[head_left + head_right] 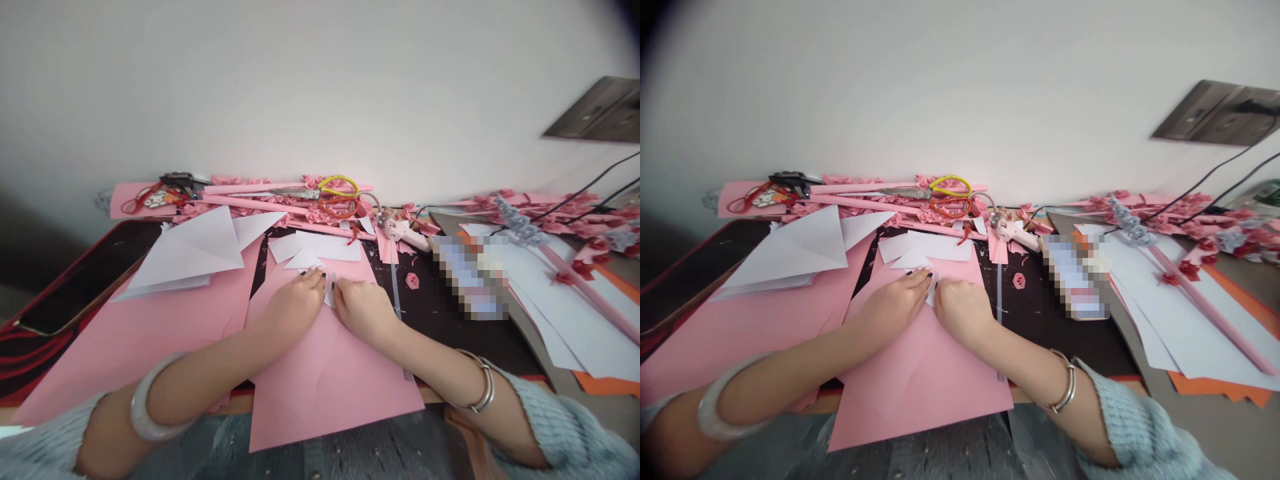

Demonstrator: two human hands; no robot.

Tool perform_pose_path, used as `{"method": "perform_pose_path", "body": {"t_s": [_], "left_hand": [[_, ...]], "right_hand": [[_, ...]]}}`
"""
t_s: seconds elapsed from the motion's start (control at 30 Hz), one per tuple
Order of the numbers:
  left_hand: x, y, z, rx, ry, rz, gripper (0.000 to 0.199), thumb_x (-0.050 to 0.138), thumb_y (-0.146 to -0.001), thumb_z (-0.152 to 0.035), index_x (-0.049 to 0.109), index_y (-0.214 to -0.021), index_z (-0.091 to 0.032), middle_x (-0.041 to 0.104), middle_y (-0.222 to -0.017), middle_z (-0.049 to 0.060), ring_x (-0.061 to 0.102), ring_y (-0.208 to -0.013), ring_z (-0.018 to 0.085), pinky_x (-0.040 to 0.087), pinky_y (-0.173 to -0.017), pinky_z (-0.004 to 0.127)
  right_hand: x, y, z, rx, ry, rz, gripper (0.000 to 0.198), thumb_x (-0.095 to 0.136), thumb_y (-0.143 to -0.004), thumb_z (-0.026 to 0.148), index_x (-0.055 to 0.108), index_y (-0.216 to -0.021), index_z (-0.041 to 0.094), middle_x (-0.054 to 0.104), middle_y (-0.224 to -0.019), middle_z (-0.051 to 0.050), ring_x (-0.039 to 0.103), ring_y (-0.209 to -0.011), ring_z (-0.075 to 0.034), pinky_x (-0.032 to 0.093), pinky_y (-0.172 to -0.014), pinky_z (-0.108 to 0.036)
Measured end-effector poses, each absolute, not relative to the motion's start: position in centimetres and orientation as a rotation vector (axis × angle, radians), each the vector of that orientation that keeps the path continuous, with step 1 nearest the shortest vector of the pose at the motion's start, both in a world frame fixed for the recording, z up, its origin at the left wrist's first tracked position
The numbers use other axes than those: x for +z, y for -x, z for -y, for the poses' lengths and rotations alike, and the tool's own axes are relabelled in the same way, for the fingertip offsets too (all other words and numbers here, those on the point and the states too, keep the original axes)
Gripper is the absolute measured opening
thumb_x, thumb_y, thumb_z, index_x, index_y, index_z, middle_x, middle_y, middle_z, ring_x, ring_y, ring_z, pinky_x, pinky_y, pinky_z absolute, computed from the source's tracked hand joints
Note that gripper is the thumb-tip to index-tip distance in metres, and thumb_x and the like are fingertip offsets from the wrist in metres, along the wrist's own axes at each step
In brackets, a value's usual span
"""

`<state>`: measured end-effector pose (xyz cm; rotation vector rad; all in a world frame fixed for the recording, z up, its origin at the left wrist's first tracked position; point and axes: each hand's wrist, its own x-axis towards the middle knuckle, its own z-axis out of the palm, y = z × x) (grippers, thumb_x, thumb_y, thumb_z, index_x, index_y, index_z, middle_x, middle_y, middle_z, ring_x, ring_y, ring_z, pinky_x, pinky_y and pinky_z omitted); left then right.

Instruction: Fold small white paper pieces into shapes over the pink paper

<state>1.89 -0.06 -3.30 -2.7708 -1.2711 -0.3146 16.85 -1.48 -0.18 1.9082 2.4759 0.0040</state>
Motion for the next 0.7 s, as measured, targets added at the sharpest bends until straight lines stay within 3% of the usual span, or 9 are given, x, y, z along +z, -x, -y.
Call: {"method": "perform_pose_path", "body": {"t_s": [0.7], "left_hand": [[-3.08, -1.94, 0.13, -0.182, 2.757, 1.249, 0.044, 0.032, -0.079, 0.004, 0.05, -0.119, 0.0, 0.052, -0.127, 0.02, 0.049, -0.119, 0.024, 0.043, -0.1, 0.035]], "right_hand": [[-0.37, -17.08, 2.34, -0.019, -1.866, -2.516, 0.027, 0.035, -0.086, 0.02, 0.06, -0.078, 0.014, 0.067, -0.069, -0.009, 0.065, -0.062, -0.021, 0.032, -0.05, -0.025]]}}
